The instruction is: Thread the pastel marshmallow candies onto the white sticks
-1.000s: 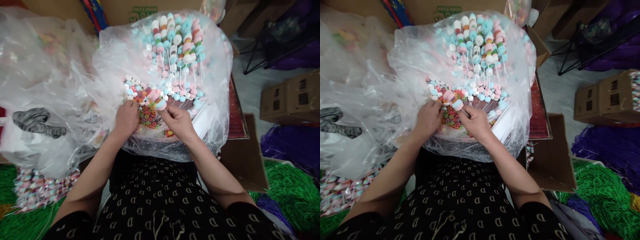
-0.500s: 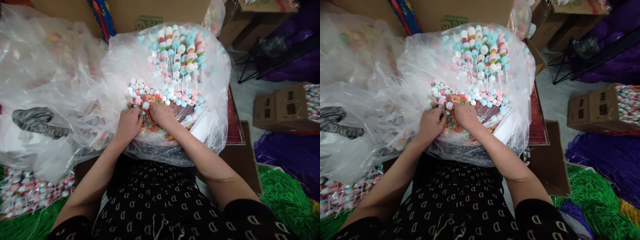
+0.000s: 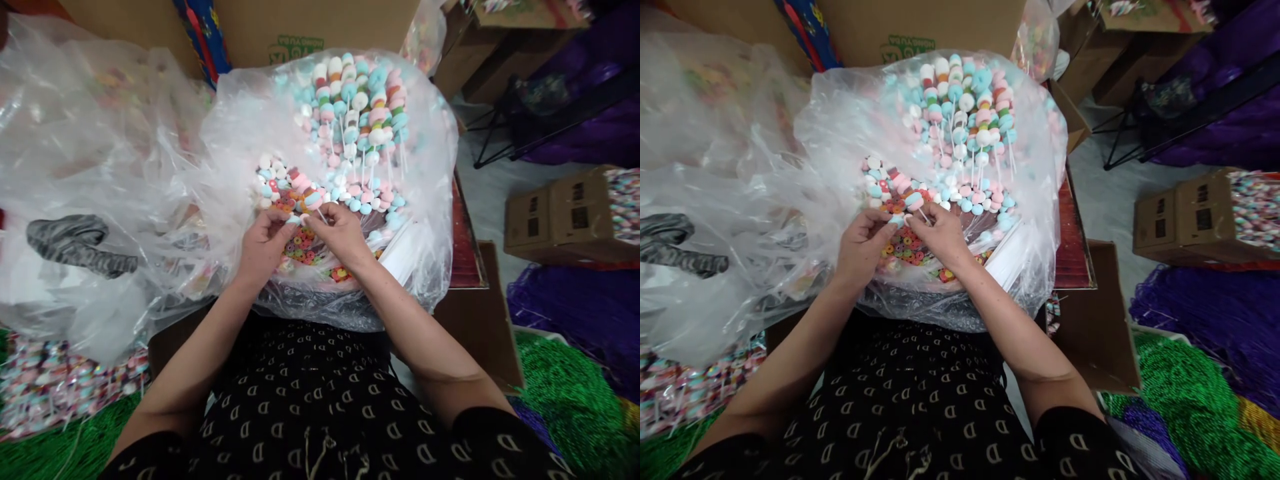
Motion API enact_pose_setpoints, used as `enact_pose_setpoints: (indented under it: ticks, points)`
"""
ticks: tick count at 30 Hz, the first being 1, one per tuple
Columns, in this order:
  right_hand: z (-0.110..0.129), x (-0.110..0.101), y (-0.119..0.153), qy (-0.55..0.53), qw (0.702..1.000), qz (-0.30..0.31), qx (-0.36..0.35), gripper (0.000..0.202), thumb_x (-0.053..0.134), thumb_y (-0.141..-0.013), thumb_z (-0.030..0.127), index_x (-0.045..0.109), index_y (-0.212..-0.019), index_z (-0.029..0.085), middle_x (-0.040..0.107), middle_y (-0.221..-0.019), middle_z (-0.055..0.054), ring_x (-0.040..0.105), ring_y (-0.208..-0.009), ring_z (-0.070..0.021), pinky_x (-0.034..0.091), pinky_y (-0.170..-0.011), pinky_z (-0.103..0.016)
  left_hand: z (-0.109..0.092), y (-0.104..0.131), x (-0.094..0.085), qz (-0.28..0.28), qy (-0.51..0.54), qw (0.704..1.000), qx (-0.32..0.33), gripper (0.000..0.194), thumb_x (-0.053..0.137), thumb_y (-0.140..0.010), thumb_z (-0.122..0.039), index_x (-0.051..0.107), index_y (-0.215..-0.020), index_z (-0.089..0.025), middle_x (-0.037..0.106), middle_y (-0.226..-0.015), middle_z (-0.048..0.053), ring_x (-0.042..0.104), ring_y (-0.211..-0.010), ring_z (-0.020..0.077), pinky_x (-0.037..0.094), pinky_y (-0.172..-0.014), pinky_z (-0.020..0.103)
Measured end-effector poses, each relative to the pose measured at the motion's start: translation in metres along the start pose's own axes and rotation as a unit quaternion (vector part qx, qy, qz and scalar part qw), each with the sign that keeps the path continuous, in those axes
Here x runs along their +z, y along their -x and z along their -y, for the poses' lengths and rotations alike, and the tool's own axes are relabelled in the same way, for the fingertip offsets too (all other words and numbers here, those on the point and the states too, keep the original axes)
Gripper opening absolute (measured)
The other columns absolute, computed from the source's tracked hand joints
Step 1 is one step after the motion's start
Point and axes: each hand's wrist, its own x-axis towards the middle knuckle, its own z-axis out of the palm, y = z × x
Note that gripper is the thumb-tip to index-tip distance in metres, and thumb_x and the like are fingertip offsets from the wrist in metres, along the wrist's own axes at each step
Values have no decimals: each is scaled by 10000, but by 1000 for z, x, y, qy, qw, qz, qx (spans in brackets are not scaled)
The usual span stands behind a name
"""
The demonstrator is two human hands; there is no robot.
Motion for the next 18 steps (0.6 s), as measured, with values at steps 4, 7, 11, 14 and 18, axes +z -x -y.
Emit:
enact_pose_setpoints:
  ticks: [4, 7, 11, 14, 18]
  points:
    - [2, 2, 12, -31, 999, -26, 10, 187, 702, -871, 361, 620, -775, 223, 640, -746, 20, 551, -712, -153, 463, -695, -290, 10, 1, 19, -11, 85, 996, -14, 255, 826, -819, -367, 645, -952, -245, 690, -835, -28, 688, -733, 126, 599, -751, 278]
    - [1, 2, 21, -72, 997, -14, -2, 157, 706, -887, 364, 670, -855, 215, 698, -840, -5, 607, -793, -168, 511, -780, -312, 13, 3, 26, -33, 117, 992, -16, 268, 834, -814, -357, 634, -956, -247, 710, -849, -28, 713, -751, 130, 612, -779, 292]
    - [-3, 2, 28, -99, 995, -7, -13, 169, 698, -921, 378, 710, -953, 213, 746, -951, -31, 660, -910, -198, 553, -874, -351, 10, 7, 27, -30, 121, 992, -27, 214, 813, -824, -306, 648, -949, -251, 724, -849, -31, 715, -760, 128, 613, -781, 283]
    - [-7, 5, 29, -117, 993, -20, -7, 140, 718, -919, 323, 697, -1017, 225, 764, -1017, -38, 686, -1019, -216, 578, -942, -384, 8, 12, 25, -5, 122, 992, -19, 235, 834, -816, -293, 658, -968, -255, 730, -884, -28, 709, -785, 125, 608, -788, 272]
    - [-10, 8, 32, -120, 993, -5, 14, 249, 757, -914, 360, 696, -1115, 227, 762, -1014, -46, 700, -1010, -219, 590, -950, -393, 9, 14, 24, 25, 122, 992, 2, 338, 888, -786, -347, 675, -1033, -259, 750, -926, -18, 716, -849, 138, 610, -820, 280]
